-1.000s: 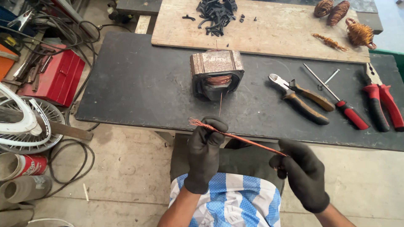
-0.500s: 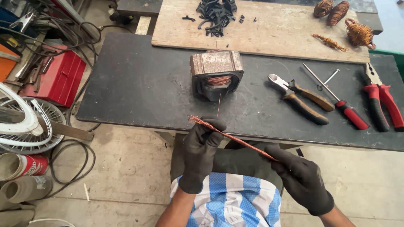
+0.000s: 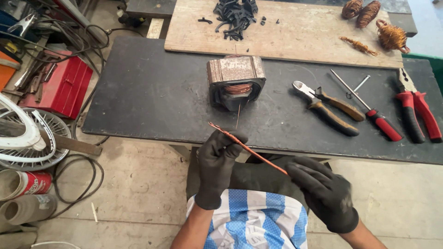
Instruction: Repairing an electric motor component by twisting and inspecting copper wires
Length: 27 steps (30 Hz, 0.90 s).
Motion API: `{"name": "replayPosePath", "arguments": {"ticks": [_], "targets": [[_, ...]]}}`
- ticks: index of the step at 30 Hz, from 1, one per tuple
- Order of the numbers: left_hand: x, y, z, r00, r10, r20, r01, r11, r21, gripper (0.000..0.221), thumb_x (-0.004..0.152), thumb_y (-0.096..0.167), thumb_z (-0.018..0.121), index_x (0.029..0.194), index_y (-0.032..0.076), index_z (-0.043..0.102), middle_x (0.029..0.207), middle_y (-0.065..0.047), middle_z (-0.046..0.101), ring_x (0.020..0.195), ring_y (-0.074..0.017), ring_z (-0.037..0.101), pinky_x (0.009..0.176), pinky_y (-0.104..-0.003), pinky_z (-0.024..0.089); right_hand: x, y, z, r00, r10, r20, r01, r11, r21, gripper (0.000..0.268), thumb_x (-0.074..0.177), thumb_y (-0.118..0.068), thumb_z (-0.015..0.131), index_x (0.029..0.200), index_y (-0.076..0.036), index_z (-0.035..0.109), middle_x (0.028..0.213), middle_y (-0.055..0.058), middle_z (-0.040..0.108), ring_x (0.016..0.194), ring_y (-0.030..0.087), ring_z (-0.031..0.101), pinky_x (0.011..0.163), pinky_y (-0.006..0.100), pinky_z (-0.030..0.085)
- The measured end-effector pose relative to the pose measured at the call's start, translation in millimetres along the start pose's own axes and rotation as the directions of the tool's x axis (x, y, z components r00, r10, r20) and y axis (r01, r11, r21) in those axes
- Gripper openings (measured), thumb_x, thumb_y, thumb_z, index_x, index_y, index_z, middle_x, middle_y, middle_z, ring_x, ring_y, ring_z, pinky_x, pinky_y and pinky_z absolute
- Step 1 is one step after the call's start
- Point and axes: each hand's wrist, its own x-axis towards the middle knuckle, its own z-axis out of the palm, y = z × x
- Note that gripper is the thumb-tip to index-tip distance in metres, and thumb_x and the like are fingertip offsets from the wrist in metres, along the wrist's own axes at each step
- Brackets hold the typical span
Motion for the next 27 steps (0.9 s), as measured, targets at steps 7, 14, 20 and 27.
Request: {"name": "replayPosePath", "arguments": {"ticks": [7,14,20,27], "targets": [[1.5,1.3,-1.4,0.997,-0.076,-0.007,0.076,0.996,-0.037,0.011,0.092,0.017,0.075,0.096,0.007,0.075,0.091,-0.001,0.076,0.087,-0.0112,0.069,0.082,-0.026,0.058,-0.2,-8.0,16.6,0.872,0.413,0.263,-0.439,0.42,0.794,0.03,0.097,-0.022,0.062,0.116,-0.003,0.074,0.092,0.007,0.08,0.084,0.017,0.076,0.073,0.03,0.061],[0.2,-9.7,5.2,0.997,-0.077,-0.013,0.074,0.983,-0.167,0.013,0.093,0.017,0.076,0.098,0.007,0.073,0.092,-0.002,0.072,0.088,-0.0115,0.067,0.081,-0.025,0.056,-11.4,-2.7,45.6,0.576,0.307,0.758,-0.461,-0.644,0.611,0.033,0.098,-0.02,0.056,0.111,0.011,0.058,0.065,0.002,0.029,0.069,0.027,0.051,0.044,0.028,0.028],[0.1,-0.6,3.0,0.987,-0.066,-0.146,0.068,0.998,0.007,0.009,0.094,0.016,0.073,0.099,0.009,0.073,0.094,-0.001,0.075,0.09,-0.0108,0.068,0.083,-0.026,0.054,-4.0,-16.8,34.9,0.815,0.488,0.312,-0.409,0.102,0.907,0.052,0.089,-0.005,0.068,0.139,0.001,0.056,0.109,0.017,0.07,0.07,0.021,0.061,0.061,0.034,0.055],[-1.3,-9.2,6.3,0.981,-0.076,-0.179,0.079,0.997,0.013,0.013,0.095,0.024,0.07,0.099,0.011,0.073,0.092,0.002,0.074,0.087,-0.0088,0.066,0.082,-0.026,0.053,-40.3,14.5,60.0,0.987,0.031,-0.159,-0.011,0.992,0.122,0.049,0.099,-0.013,0.061,0.144,-0.001,0.047,0.112,0.007,0.076,0.095,0.027,0.072,0.079,0.04,0.057]]}}
